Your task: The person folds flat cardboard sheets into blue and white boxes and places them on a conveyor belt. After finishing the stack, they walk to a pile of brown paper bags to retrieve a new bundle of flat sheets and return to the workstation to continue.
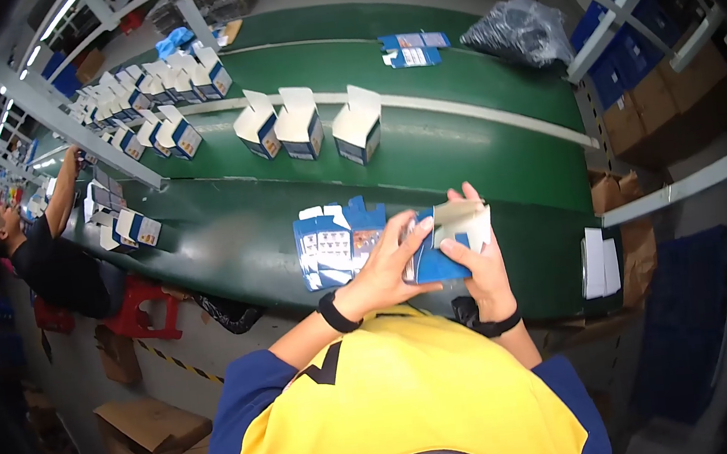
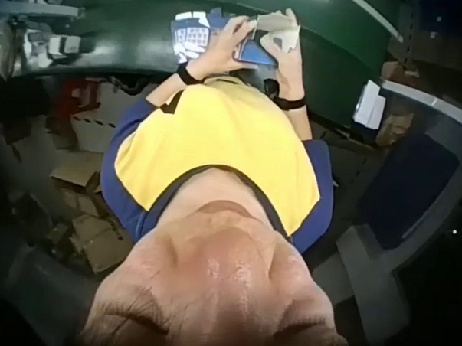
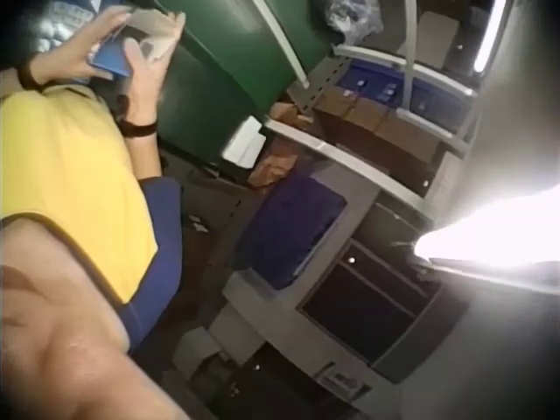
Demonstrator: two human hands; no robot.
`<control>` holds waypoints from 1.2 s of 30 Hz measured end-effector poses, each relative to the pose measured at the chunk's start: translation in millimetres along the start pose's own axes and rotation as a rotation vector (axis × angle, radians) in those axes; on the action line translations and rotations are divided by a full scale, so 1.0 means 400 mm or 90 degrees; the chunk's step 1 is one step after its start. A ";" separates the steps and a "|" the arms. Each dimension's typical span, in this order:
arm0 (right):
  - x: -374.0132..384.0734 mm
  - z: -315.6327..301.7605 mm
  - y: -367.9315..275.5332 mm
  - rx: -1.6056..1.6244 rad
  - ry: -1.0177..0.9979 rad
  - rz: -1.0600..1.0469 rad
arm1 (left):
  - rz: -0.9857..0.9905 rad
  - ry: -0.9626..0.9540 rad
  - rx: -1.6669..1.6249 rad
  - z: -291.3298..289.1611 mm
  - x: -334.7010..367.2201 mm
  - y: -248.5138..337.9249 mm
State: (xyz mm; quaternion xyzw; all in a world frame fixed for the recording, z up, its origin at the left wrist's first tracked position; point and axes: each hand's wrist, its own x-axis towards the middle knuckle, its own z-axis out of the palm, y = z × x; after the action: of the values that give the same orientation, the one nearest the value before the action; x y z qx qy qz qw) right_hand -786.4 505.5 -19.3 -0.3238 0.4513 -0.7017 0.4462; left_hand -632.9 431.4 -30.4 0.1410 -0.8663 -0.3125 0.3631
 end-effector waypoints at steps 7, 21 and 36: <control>0.015 -0.006 -0.002 0.312 -0.103 0.067 | 0.043 0.009 -0.097 -0.041 0.030 -0.012; 0.053 0.009 0.009 -0.075 -0.234 -0.106 | -0.071 0.071 -0.228 -0.067 0.013 -0.019; 0.070 0.017 -0.031 -0.444 -0.300 -0.055 | -0.135 -0.160 -0.180 -0.116 0.032 -0.010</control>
State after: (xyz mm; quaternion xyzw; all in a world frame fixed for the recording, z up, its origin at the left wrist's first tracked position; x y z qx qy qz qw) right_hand -795.6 480.0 -3.9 -0.6259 0.5331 -0.4317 0.3710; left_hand -608.4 401.9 -1.1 0.1390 -0.8328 -0.4822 0.2338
